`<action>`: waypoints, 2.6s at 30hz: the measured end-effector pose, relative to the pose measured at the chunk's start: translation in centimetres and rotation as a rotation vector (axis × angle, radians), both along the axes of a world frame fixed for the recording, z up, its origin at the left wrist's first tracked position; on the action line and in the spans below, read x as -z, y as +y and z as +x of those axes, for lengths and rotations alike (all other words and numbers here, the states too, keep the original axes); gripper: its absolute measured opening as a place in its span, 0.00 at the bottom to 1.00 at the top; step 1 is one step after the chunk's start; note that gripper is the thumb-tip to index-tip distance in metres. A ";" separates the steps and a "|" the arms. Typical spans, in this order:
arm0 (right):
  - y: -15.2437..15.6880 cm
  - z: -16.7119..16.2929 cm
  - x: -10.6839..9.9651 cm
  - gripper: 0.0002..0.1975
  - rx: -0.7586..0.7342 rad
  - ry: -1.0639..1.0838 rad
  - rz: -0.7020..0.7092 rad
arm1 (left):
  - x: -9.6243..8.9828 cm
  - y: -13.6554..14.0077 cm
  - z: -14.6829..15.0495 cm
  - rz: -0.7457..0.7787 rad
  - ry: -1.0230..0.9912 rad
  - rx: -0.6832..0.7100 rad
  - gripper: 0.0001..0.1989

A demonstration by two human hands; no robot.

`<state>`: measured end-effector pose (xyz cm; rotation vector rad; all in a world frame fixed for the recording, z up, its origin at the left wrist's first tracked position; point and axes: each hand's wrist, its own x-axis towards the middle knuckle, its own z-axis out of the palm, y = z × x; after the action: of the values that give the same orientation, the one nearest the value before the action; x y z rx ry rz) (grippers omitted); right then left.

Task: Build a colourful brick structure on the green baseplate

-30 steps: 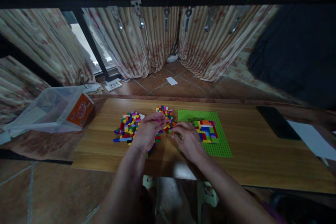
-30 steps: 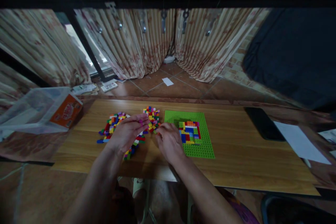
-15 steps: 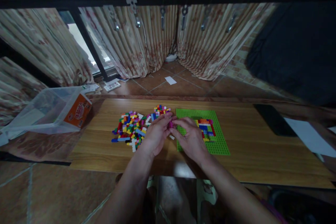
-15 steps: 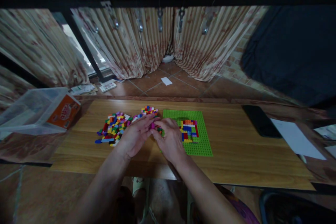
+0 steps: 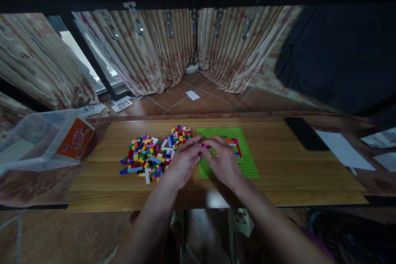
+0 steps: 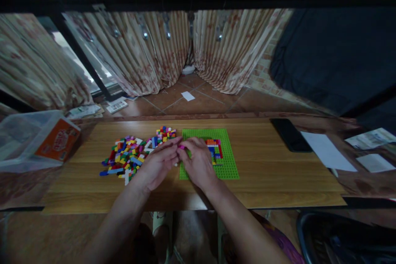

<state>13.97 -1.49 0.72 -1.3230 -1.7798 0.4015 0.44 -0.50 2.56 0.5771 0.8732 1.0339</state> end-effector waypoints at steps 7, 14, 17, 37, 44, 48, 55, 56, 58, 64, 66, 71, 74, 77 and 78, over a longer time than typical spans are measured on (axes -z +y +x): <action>1.1 5.9 -1.3 0.15 0.189 0.316 -0.173 | -0.1 0.1 0.6 0.120 0.294 -0.003 0.13; 0.5 11.7 -1.5 0.19 0.151 0.134 -0.461 | 1.2 0.0 2.0 0.223 0.430 0.210 0.09; 0.1 12.3 -1.0 0.21 0.114 0.005 -0.595 | 1.7 -0.3 3.1 0.265 0.501 0.309 0.09; 1.1 10.6 0.5 0.23 0.252 -0.324 -0.577 | 2.0 -0.9 6.7 0.499 0.820 0.570 0.08; 0.7 11.2 0.4 0.24 0.310 -0.356 -0.558 | 2.6 -1.0 7.1 0.350 0.675 0.542 0.07; 0.7 11.1 0.4 0.22 0.312 -0.360 -0.590 | 3.0 -0.9 7.4 0.295 0.616 0.523 0.07; 0.6 11.0 0.4 0.16 0.306 -0.355 -0.637 | 3.2 -0.8 7.5 0.301 0.596 0.515 0.07; 0.6 11.0 0.5 0.15 0.303 -0.356 -0.636 | 3.1 -0.9 7.5 0.287 0.587 0.510 0.07; 0.5 10.8 0.5 0.15 0.302 -0.364 -0.631 | 2.9 -0.9 7.6 0.255 0.561 0.494 0.07; 0.5 10.6 0.7 0.16 0.334 -0.363 -0.625 | 2.4 -1.0 7.6 0.234 0.527 0.484 0.06; 0.5 10.6 0.8 0.16 0.322 -0.343 -0.637 | 2.3 -1.1 7.6 0.241 0.529 0.478 0.06; 0.6 10.7 1.4 0.16 0.360 -0.274 -0.628 | 2.2 -1.1 7.5 0.268 0.561 0.490 0.07; 0.7 10.8 1.9 0.16 0.369 -0.219 -0.636 | 2.5 -1.0 7.5 0.296 0.589 0.495 0.08; 0.7 10.8 2.3 0.17 0.347 -0.194 -0.661 | 3.0 -0.9 7.4 0.334 0.621 0.500 0.09; 0.7 10.9 2.4 0.18 0.350 -0.190 -0.664 | 3.1 -0.9 7.4 0.349 0.634 0.505 0.10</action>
<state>24.82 -0.76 -1.69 -2.1574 -1.5701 0.7247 7.82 -1.42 -0.52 1.3922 1.0203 0.5329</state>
